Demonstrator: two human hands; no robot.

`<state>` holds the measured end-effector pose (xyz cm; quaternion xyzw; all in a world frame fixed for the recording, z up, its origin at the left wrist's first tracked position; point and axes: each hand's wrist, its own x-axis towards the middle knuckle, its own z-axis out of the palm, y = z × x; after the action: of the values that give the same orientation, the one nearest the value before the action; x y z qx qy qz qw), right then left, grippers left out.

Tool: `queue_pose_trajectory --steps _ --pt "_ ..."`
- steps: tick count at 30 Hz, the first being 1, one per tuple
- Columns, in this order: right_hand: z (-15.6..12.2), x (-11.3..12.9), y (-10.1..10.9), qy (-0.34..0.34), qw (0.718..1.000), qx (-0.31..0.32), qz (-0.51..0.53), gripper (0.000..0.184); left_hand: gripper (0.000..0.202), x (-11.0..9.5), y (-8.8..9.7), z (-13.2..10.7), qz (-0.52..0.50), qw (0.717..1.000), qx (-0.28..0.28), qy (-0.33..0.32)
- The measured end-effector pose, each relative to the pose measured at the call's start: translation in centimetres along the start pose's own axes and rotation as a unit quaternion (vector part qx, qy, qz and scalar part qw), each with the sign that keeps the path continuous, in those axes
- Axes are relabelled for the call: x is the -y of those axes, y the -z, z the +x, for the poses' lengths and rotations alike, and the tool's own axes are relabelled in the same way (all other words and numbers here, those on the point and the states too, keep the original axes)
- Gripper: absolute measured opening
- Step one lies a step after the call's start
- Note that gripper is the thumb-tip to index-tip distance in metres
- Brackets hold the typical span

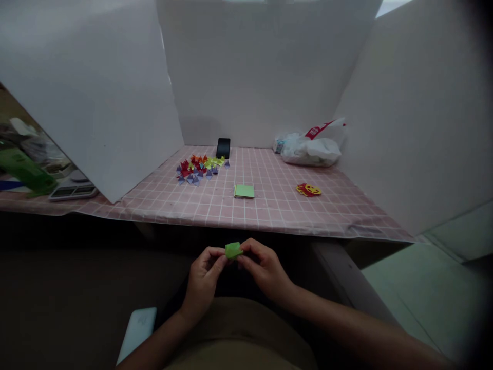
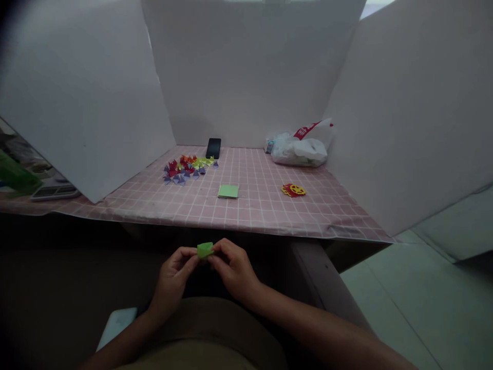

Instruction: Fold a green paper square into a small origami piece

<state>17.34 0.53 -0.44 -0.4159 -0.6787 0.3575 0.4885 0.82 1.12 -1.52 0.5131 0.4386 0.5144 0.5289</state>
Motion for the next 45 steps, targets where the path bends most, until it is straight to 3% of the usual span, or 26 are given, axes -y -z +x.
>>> queue_pose_trajectory --steps 5,9,19,38,45 --pt "0.1 0.1 0.2 0.064 0.995 0.025 -0.070 0.008 0.030 -0.2 -0.1 0.1 -0.036 0.999 -0.007 0.023" --pt "0.1 0.1 0.2 0.080 0.993 0.038 -0.083 0.013 0.027 -0.1 -0.1 0.0 -0.031 0.999 -0.009 0.018" --pt "0.1 0.2 0.5 -0.068 0.996 0.049 0.005 0.017 0.020 0.4 0.1 0.0 -0.041 0.999 0.003 -0.004" --pt "0.1 -0.2 0.4 -0.084 0.995 0.028 0.033 0.007 0.010 -0.5 0.2 -0.3 0.016 0.998 0.042 -0.050" --pt "0.2 -0.1 0.2 -0.113 0.985 0.035 0.122 0.002 0.009 -0.7 0.4 -0.3 0.039 0.995 0.059 -0.073"
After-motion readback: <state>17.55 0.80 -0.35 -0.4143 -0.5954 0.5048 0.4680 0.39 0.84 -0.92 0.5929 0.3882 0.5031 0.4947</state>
